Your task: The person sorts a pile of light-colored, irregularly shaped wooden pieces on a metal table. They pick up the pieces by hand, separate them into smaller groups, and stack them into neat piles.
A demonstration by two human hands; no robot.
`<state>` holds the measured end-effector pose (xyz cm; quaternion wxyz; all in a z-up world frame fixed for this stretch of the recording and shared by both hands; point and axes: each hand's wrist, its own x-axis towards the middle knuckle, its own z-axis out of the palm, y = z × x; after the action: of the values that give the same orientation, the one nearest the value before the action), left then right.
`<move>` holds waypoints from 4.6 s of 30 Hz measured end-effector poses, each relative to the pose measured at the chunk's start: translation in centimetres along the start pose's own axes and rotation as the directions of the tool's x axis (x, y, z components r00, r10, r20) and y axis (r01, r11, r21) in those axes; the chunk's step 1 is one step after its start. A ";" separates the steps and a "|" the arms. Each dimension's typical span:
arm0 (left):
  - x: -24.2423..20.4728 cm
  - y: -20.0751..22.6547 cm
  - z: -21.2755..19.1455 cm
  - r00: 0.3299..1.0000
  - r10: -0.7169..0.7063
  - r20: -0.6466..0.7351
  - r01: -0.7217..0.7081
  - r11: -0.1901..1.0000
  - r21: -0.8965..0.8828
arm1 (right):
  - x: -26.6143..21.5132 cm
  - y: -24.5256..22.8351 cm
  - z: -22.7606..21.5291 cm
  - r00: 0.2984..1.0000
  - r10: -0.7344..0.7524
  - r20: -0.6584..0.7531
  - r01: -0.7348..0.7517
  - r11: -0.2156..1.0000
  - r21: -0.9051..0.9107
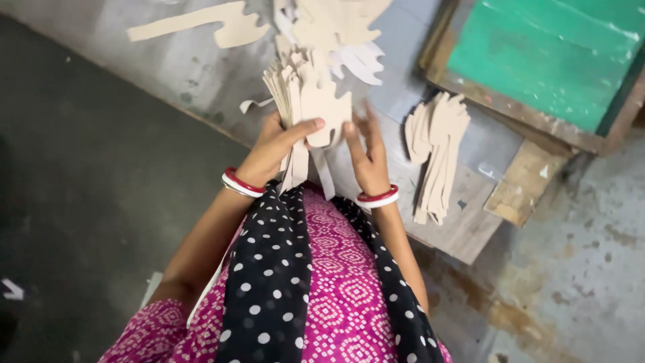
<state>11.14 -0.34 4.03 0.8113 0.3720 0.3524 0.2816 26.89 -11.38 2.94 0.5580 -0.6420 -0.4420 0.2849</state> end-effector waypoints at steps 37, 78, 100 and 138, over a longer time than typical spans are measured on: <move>-1.1 -1.1 -8.1 0.818 0.024 -0.575 -0.269 0.899 -0.346 | -4.1 10.4 5.5 0.821 -0.033 0.571 0.493 0.547 -0.677; -3.9 -1.3 -10.7 0.887 0.008 -0.461 -0.251 0.847 -0.469 | 26.6 2.5 5.1 0.738 -0.339 0.584 0.675 0.357 -0.646; -1.4 -0.4 -6.9 0.923 -0.025 -0.385 -0.167 0.874 -0.456 | 5.8 10.9 4.6 0.924 -0.185 0.334 0.379 0.541 -0.751; 3.3 -5.4 -3.3 0.978 -0.127 -0.163 0.060 0.929 -0.366 | 1.6 0.9 6.2 0.949 -0.233 0.212 0.314 0.647 -0.695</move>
<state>11.62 0.34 -3.04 0.8421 0.1727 0.3857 0.3351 22.51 -7.10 1.00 0.2740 -0.7190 -0.6379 0.0338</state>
